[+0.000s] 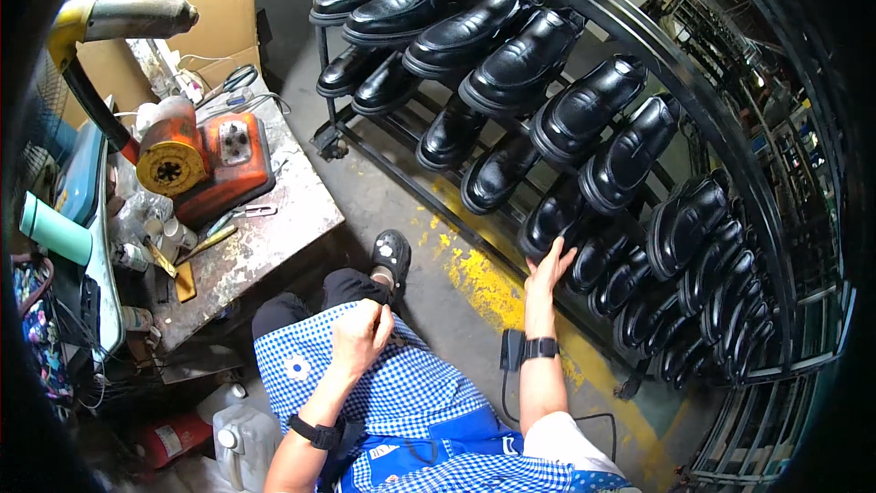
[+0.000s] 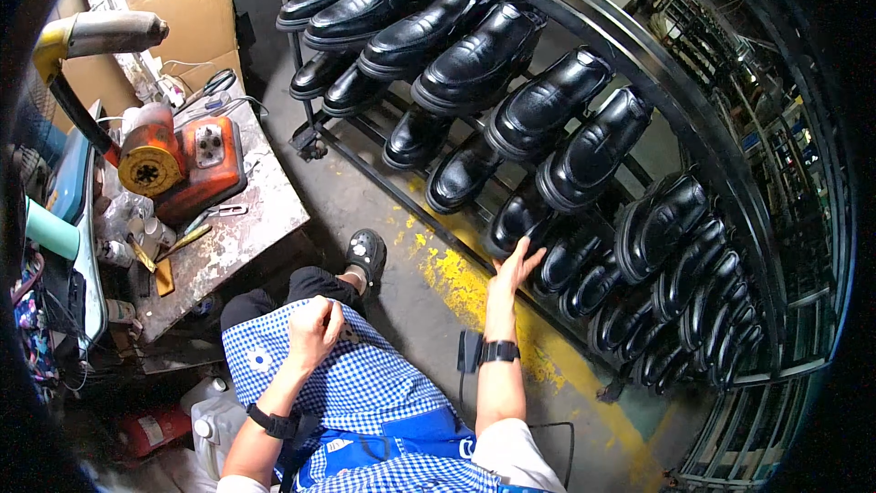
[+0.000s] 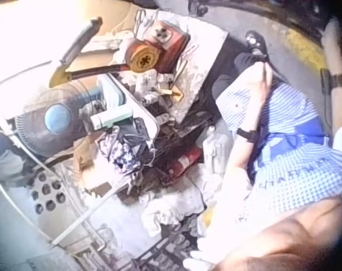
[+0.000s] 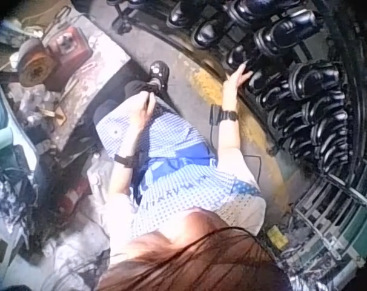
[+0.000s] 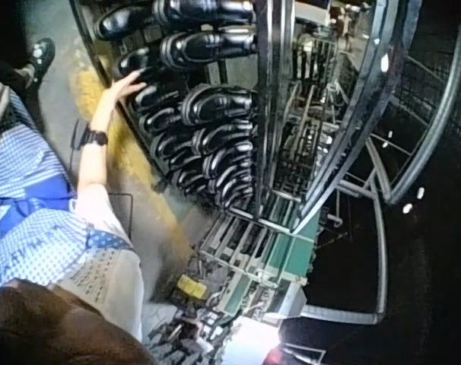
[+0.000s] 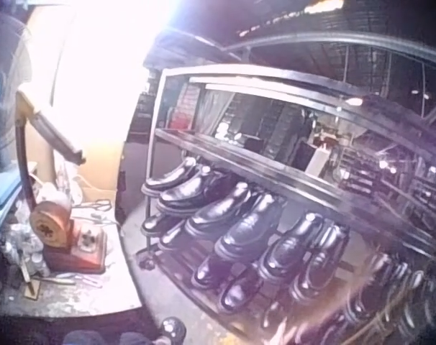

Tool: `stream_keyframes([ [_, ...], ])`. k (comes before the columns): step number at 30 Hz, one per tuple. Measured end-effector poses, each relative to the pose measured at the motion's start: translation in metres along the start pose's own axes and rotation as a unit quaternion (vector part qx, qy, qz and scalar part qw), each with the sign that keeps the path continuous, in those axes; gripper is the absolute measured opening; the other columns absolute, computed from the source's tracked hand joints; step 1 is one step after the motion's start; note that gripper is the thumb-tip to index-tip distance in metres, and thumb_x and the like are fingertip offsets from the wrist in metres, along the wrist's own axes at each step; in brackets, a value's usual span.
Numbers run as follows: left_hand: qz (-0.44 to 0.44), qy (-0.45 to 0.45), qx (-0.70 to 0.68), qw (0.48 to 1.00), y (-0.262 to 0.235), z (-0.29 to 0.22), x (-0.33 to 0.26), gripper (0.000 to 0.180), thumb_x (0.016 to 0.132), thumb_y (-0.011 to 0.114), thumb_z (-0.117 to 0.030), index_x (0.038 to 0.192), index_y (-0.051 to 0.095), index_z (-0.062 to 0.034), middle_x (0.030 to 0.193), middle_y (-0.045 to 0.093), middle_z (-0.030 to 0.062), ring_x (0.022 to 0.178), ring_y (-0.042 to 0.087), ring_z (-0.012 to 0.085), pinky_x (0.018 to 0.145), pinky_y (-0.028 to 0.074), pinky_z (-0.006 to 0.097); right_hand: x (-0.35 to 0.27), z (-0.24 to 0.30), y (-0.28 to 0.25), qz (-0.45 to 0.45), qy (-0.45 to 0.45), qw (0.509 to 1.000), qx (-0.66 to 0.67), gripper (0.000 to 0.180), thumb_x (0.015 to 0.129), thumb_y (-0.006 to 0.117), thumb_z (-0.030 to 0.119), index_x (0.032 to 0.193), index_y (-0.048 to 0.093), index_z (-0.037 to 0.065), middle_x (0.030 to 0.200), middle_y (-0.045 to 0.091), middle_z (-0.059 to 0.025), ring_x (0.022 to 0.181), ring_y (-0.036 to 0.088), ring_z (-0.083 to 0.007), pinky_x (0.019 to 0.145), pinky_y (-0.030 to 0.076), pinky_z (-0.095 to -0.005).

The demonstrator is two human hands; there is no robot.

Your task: Cleaning and inspecting black shoes in a manufacturing facility.

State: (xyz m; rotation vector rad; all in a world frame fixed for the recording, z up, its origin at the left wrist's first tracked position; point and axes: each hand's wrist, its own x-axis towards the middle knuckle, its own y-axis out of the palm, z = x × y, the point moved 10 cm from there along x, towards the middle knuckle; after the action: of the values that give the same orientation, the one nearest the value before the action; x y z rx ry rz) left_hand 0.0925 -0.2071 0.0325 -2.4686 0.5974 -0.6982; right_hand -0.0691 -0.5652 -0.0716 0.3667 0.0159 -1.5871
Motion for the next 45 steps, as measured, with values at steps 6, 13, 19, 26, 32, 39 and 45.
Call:
stream_keyframes([
  [6,-0.042,0.018,0.018,0.999,-0.008,-0.005,0.001,0.018,0.072,0.061,-0.005,0.06,0.047,-0.0042,0.053,0.048,0.0118,0.045,0.05,0.0255,0.044,0.039,0.033,-0.063,-0.034,0.016,0.075,0.115,0.985,-0.1,0.088,0.073,0.059,0.052,0.139,0.007,0.025,0.14,0.019,-0.0075,0.123,0.027,-0.0289,0.095,0.028,-0.0544],
  [13,-0.037,0.026,-0.001,0.999,-0.004,-0.006,0.002,0.019,0.071,0.062,-0.005,0.059,0.048,-0.0039,0.052,0.047,0.0119,0.044,0.05,0.0245,0.042,0.039,0.032,-0.06,-0.083,0.134,0.273,0.324,0.903,0.071,0.088,0.072,0.062,0.05,0.134,0.018,0.005,0.136,0.024,-0.017,0.126,0.023,-0.0348,0.094,0.033,-0.0558],
  [19,-0.04,0.023,0.019,0.999,-0.006,-0.01,0.003,0.02,0.07,0.061,-0.003,0.058,0.045,-0.004,0.052,0.046,0.0113,0.043,0.049,0.0237,0.042,0.039,0.032,-0.012,-0.097,0.144,0.209,0.287,0.928,0.113,0.041,0.076,0.065,0.037,0.103,0.054,0.008,0.096,0.061,-0.0076,0.085,0.058,-0.0218,0.068,0.049,-0.0386],
  [26,-0.048,0.016,-0.002,0.999,-0.01,-0.004,-0.001,0.022,0.069,0.06,0.001,0.058,0.043,-0.0033,0.051,0.043,0.0106,0.042,0.048,0.0232,0.04,0.037,0.031,-0.112,-0.082,0.033,0.239,0.254,0.937,0.004,0.034,0.078,0.063,0.037,0.099,0.055,0.011,0.086,0.062,-0.0013,0.069,0.059,-0.0136,0.045,0.043,-0.0278],
  [32,-0.04,-0.047,-0.063,0.996,-0.008,0.001,0.006,0.021,0.074,0.061,-0.002,0.06,0.045,-0.0006,0.053,0.044,0.0108,0.043,0.047,0.0215,0.042,0.036,0.03,-0.175,-0.043,-0.011,0.262,0.252,0.931,-0.025,0.025,0.08,0.062,0.024,0.091,0.057,0.001,0.078,0.062,-0.0077,0.058,0.06,-0.0158,0.04,0.045,-0.0274],
  [39,-0.029,-0.106,-0.16,0.981,-0.004,-0.002,0.004,0.008,0.082,0.055,-0.004,0.082,0.062,-0.0007,0.065,0.058,0.0025,0.055,0.053,0.0065,0.05,0.04,0.018,-0.208,-0.021,0.0,0.37,0.194,0.906,-0.062,0.035,0.078,0.063,0.019,0.104,0.051,-0.002,0.093,0.059,-0.0097,0.075,0.058,-0.0151,0.062,0.048,-0.0274],
  [45,-0.067,-0.069,-0.159,0.983,-0.022,-0.031,0.018,0.021,0.078,0.058,-0.001,0.099,0.057,-0.0013,0.088,0.059,0.0087,0.072,0.058,0.0152,0.06,0.047,0.024,-0.225,-0.007,0.017,0.402,0.15,0.902,-0.043,0.043,0.076,0.065,0.019,0.108,0.049,-0.004,0.102,0.056,-0.0093,0.092,0.053,-0.0156,0.085,0.041,-0.0289],
])
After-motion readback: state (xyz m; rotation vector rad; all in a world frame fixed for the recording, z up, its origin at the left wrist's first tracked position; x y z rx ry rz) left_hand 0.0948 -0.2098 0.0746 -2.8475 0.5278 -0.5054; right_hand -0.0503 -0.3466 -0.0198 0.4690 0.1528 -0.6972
